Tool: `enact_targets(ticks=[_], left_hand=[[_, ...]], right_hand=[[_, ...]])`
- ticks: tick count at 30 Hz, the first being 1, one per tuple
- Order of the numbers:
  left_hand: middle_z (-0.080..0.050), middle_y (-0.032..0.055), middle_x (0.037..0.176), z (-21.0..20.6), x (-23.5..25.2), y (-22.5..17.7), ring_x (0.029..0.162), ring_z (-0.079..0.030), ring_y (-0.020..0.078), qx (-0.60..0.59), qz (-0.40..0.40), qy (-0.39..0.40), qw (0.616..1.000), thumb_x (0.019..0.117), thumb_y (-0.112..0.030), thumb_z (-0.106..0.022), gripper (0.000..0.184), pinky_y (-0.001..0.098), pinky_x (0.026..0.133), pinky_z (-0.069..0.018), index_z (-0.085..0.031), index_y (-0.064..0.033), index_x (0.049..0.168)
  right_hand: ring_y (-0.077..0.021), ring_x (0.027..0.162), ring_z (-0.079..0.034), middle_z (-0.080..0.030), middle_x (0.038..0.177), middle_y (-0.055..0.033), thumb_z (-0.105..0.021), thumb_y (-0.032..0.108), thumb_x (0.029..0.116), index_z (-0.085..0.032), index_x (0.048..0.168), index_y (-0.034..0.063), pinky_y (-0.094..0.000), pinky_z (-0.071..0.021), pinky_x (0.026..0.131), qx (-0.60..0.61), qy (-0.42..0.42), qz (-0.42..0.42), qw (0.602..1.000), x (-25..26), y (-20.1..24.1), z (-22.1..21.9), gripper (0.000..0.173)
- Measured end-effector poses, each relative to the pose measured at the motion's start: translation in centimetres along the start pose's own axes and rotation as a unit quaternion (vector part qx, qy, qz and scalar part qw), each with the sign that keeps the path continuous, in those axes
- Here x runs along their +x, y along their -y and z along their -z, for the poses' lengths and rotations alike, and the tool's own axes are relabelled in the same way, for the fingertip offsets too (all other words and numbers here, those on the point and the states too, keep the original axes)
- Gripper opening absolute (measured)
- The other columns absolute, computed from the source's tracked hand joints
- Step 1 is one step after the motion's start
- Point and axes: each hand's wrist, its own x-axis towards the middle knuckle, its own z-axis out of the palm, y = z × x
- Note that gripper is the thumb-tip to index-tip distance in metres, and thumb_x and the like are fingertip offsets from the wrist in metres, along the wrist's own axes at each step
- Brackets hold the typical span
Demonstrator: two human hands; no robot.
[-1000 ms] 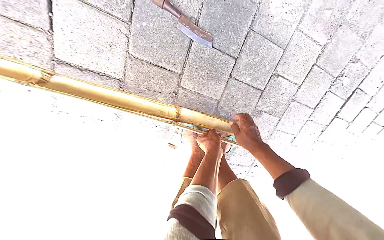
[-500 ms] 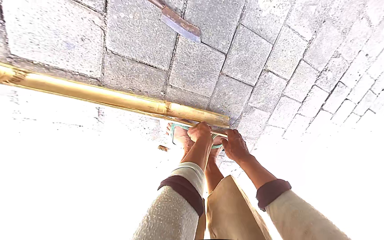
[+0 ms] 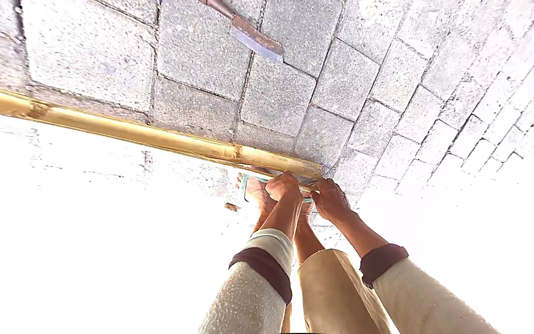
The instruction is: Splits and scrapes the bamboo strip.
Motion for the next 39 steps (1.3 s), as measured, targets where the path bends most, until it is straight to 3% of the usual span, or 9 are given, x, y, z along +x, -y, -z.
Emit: enact_targets(ticks=[2, 4, 8, 12, 14, 16, 26, 36, 39], left_hand=[[-0.069, 0.0222, 0.104, 0.7, -0.4, -0.7, 0.093, -0.069, 0.0361, 0.049, -0.009, -0.005, 0.999, 0.0907, -0.034, -0.075, 0.034, 0.0546, 0.075, -0.0565, -0.069, -0.0026, 0.102], [-0.066, 0.0237, 0.112, 1.5, -0.6, -1.2, 0.101, -0.067, 0.0373, 0.064, -0.020, 0.009, 0.998, 0.0943, -0.040, -0.072, 0.044, 0.0562, 0.082, -0.0559, -0.065, -0.0016, 0.115], [-0.063, 0.0216, 0.129, 1.1, 1.4, -3.5, 0.121, -0.062, 0.0350, 0.130, -0.042, -0.070, 0.988, 0.0809, -0.052, -0.079, 0.078, 0.0556, 0.093, -0.0548, -0.056, -0.0031, 0.138], [-0.046, 0.0253, 0.147, 0.9, 3.8, -5.8, 0.133, -0.051, 0.0388, 0.055, -0.050, -0.037, 0.997, 0.0844, -0.046, -0.079, 0.076, 0.0580, 0.099, -0.0524, -0.052, -0.0019, 0.140], [-0.060, 0.0242, 0.125, 0.8, 4.5, -6.6, 0.106, -0.065, 0.0363, -0.017, -0.050, -0.016, 0.998, 0.0876, -0.036, -0.077, 0.052, 0.0554, 0.083, -0.0589, -0.061, -0.0024, 0.124], [-0.062, 0.0237, 0.112, 1.2, 4.6, -6.8, 0.091, -0.068, 0.0357, -0.100, -0.039, 0.035, 0.994, 0.0913, -0.028, -0.074, 0.040, 0.0537, 0.074, -0.0604, -0.061, -0.0026, 0.119], [-0.064, 0.0202, 0.101, 0.7, 4.5, -7.1, 0.080, -0.068, 0.0325, -0.159, -0.041, 0.046, 0.985, 0.0942, -0.024, -0.070, 0.030, 0.0498, 0.067, -0.0609, -0.061, -0.0037, 0.114], [-0.061, 0.0189, 0.101, 0.7, 4.3, -7.7, 0.080, -0.066, 0.0315, -0.167, -0.023, 0.065, 0.983, 0.0944, -0.018, -0.065, 0.031, 0.0491, 0.067, -0.0591, -0.056, -0.0048, 0.121], [-0.061, 0.0181, 0.097, 1.2, 3.9, -7.2, 0.075, -0.065, 0.0301, -0.160, -0.038, 0.066, 0.984, 0.0947, -0.017, -0.064, 0.028, 0.0469, 0.064, -0.0592, -0.056, -0.0040, 0.119]], right_hand=[[-0.0315, 0.124, -0.060, -0.061, 0.130, -0.0131, -0.058, 0.035, 0.1029, -0.063, 0.126, 0.0098, -0.0515, -0.0516, 0.101, 0.002, 0.004, 0.018, 1.000, 0.1, 0.1, 0.1, 0.035], [-0.0316, 0.122, -0.061, -0.062, 0.127, -0.0130, -0.058, 0.036, 0.1025, -0.065, 0.124, 0.0108, -0.0530, -0.0518, 0.100, 0.010, -0.001, 0.042, 0.999, 0.3, 0.3, 0.1, 0.034], [-0.0339, 0.121, -0.061, -0.061, 0.127, -0.0156, -0.056, 0.039, 0.1040, -0.064, 0.124, 0.0098, -0.0542, -0.0530, 0.098, 0.007, 0.001, 0.047, 0.999, 1.9, 2.2, 1.0, 0.037], [-0.0358, 0.122, -0.060, -0.061, 0.128, -0.0178, -0.060, 0.045, 0.1014, -0.063, 0.123, 0.0065, -0.0555, -0.0527, 0.098, -0.004, 0.001, 0.057, 0.998, 4.0, 4.6, 2.5, 0.044], [-0.0366, 0.123, -0.060, -0.061, 0.129, -0.0187, -0.060, 0.045, 0.1011, -0.062, 0.125, 0.0050, -0.0562, -0.0524, 0.098, -0.028, 0.000, 0.065, 0.998, 4.9, 5.6, 3.0, 0.046], [-0.0367, 0.126, -0.059, -0.060, 0.131, -0.0192, -0.057, 0.044, 0.1031, -0.060, 0.127, 0.0040, -0.0561, -0.0519, 0.099, -0.055, 0.004, 0.073, 0.996, 5.4, 6.1, 3.0, 0.046], [-0.0391, 0.126, -0.058, -0.060, 0.130, -0.0215, -0.055, 0.041, 0.1044, -0.057, 0.131, 0.0019, -0.0554, -0.0521, 0.099, -0.082, -0.025, 0.121, 0.989, 6.9, 5.5, 2.7, 0.047], [-0.0376, 0.124, -0.060, -0.062, 0.127, -0.0195, -0.052, 0.040, 0.1058, -0.058, 0.127, 0.0037, -0.0545, -0.0508, 0.100, -0.064, -0.023, 0.124, 0.990, 7.3, 5.2, 2.7, 0.043], [-0.0359, 0.119, -0.062, -0.065, 0.121, -0.0174, -0.049, 0.050, 0.1043, -0.061, 0.123, 0.0054, -0.0572, -0.0503, 0.099, -0.034, 0.016, 0.148, 0.988, 7.9, 4.5, 3.2, 0.050]])
